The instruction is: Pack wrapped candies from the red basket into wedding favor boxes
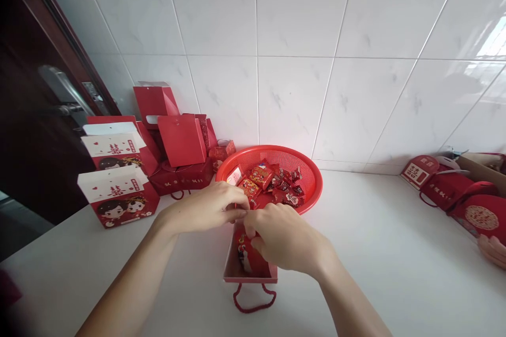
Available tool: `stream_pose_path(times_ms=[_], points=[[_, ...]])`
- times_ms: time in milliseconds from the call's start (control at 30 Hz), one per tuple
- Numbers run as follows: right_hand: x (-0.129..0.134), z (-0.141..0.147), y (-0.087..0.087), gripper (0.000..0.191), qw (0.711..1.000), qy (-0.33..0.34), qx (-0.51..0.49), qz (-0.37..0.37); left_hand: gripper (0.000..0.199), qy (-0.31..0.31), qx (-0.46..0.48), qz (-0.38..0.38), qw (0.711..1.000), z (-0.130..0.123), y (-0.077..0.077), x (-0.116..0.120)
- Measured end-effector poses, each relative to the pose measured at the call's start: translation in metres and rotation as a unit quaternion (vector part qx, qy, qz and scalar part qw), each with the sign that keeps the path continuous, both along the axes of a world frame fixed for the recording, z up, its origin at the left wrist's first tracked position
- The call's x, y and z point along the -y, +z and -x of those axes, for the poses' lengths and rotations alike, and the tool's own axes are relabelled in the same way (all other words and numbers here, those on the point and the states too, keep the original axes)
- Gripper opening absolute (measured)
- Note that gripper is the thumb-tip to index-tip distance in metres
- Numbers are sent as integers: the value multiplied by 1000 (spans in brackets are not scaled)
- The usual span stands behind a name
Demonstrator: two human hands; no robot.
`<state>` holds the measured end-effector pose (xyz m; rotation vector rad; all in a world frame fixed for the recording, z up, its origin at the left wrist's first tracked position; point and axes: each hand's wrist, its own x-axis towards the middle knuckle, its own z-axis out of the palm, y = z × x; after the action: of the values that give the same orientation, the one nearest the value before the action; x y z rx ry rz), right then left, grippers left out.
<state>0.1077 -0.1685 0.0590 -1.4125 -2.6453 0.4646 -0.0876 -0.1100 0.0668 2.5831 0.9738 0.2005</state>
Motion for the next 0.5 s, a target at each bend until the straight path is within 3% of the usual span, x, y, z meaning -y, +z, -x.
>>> stream_pose_path(times_ms=[167, 367, 500], points=[[-1, -4, -2, 29, 1000, 5, -22, -17, 24, 9, -12, -1, 1000, -2, 1, 0], [0, -23, 10, 17, 996, -23, -80, -27, 25, 30, -47, 3, 998, -3, 3, 2], [2, -36, 16, 20, 991, -26, -124, -48, 21, 46, -61, 20, 997, 0, 5, 3]])
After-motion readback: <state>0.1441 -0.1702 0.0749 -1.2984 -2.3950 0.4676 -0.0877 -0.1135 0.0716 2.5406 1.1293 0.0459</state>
